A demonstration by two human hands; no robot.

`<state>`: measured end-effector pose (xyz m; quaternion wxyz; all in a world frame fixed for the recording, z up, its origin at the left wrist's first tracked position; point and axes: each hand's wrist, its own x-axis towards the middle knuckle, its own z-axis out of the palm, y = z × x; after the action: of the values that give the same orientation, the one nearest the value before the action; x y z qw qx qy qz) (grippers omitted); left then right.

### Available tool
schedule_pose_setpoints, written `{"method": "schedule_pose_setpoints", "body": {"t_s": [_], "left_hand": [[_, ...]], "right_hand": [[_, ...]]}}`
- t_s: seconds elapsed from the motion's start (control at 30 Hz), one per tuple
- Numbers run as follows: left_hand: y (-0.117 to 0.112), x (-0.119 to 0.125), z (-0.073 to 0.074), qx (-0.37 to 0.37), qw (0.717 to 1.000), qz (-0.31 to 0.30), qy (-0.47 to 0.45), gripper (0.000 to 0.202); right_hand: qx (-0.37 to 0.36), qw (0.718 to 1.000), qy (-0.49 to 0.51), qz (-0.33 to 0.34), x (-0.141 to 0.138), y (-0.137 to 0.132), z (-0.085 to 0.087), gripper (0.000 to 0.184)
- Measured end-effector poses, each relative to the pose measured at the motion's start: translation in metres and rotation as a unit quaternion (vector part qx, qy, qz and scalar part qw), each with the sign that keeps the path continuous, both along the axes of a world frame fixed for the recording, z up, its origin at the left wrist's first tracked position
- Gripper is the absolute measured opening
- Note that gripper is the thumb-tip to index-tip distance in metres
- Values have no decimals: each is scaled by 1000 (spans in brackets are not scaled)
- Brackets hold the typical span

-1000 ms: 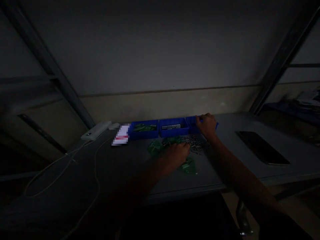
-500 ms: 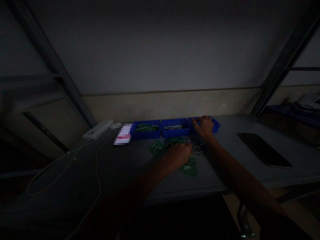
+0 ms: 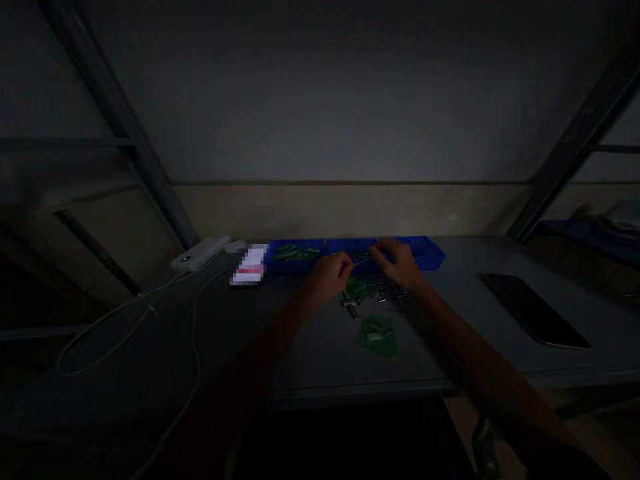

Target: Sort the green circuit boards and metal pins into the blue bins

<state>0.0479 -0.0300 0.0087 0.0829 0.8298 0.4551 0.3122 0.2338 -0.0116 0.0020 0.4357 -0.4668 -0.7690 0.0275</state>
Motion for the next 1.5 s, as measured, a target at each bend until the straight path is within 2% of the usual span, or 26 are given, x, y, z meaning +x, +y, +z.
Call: {"method": "schedule_pose_setpoints", "body": {"t_s": [0.07,0.1,0.2,0.3,0.5,0.67,0.8,0.87,1.0,1.27,1.5], "left_hand": [[5,-6,-1,7,1000,8,-14,8],[7,-7,-1,10,1000,5,-18,8],[10,-8,-4,27,999,-9,-37,10],[9,-6,-6,41,997,-22,-68,7],[5,-3,-4,55,995,-34,-80,8],[8,-4,-4,52,996,16,-64,16],[8,-3,-6,37,996,36,-70,19],[6,-2,-7,38,994,34,-92,15],[6,-1,-8,49,991,-8,-121,8],[7,1,-14,41,989,-33,-142,5],[3,7,-16,47,993,16,-102,16]], "right_hand": [[-14,997,-48,62,-13,-8,3,24],[-18,995,-61,72,-18,-10,4,22],[-22,995,-70,69,-23,-12,4,21],[-35,996,-56,66,-19,-9,2,29],[-78,990,-4,115,-20,-11,3,37],[-61,993,5,106,-22,-14,6,27],[-42,994,-7,104,-22,-13,5,29],[-37,994,-9,100,-21,-12,4,33],[-54,994,13,96,-17,-11,4,39],[-83,990,36,111,-16,-12,7,38],[-25,993,-7,115,-17,-15,12,34]]}}
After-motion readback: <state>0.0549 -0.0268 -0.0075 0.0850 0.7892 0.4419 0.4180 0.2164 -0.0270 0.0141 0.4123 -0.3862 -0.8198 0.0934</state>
